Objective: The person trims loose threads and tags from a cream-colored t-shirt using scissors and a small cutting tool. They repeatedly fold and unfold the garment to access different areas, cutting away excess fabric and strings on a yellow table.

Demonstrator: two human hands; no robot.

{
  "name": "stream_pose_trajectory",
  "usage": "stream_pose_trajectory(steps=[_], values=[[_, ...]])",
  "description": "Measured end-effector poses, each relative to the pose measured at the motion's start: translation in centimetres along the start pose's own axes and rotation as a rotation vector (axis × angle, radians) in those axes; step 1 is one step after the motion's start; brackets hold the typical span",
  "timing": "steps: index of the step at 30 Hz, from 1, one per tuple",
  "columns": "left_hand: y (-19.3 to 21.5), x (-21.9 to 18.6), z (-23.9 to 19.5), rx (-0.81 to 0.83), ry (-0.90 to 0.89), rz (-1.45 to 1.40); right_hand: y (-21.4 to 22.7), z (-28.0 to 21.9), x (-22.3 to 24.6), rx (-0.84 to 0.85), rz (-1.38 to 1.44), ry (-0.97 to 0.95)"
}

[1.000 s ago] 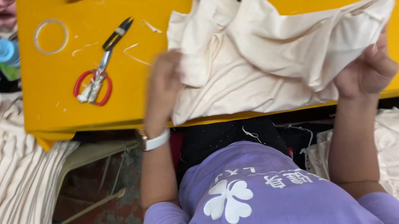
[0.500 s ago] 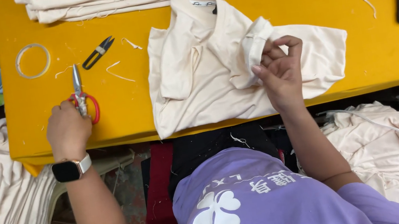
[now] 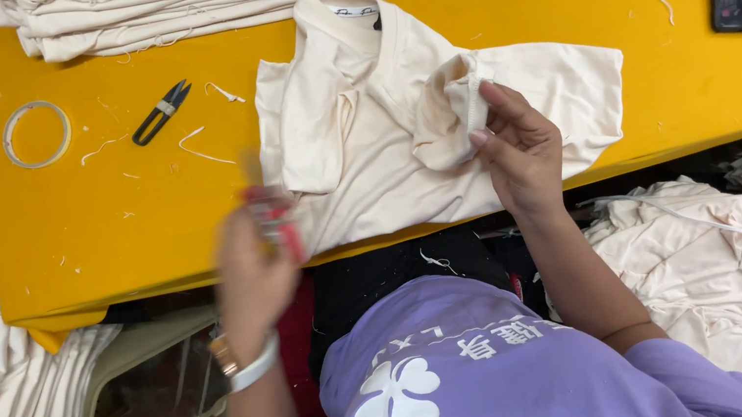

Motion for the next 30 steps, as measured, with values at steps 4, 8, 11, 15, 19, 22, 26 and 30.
stream_pose_trajectory(steps=[4, 8, 11, 15, 19, 22, 26, 30], values=[[-8.8, -5.3, -4.1, 0.278, -0.010, -0.455, 0.9, -0.3, -0.4, 0.001, 0.101, -0.039], [-12.4, -8.1, -5.4, 0.284, -0.171, -0.371, 3.6, -0.6, -2.2, -0.053, 0.190, -0.077], [-13.0, -9.7, -5.1, 0.240, -0.207, -0.393, 2.8, -1.2, -1.5, -0.078, 0.232, -0.017], [-13.5, -10.7, -5.0, 0.223, -0.213, -0.394, 3.1, -1.4, -1.9, -0.074, 0.220, 0.016], [-13.7, -11.0, -4.9, 0.207, -0.222, -0.383, 3.4, -1.5, -1.9, -0.073, 0.193, 0.077], [-13.6, -11.2, -4.8, 0.222, -0.216, -0.399, 3.2, -1.6, -1.6, -0.066, 0.169, 0.113], [-12.7, -12.4, -4.1, 0.251, -0.197, -0.431, 3.2, -1.8, -1.5, -0.059, 0.141, 0.151], [-13.9, -11.3, -5.0, 0.273, -0.179, -0.459, 3.3, -1.8, -1.7, -0.062, 0.133, 0.164]])
Point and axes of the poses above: each hand's wrist, its own z-axis towards the middle knuckle, its own y-axis out of the back of the hand, x = y × z, the point moved 8 cm from there along z, towards the middle knuckle, and after that the axes turned 15 degrees about -x, right-handed, at the moved point
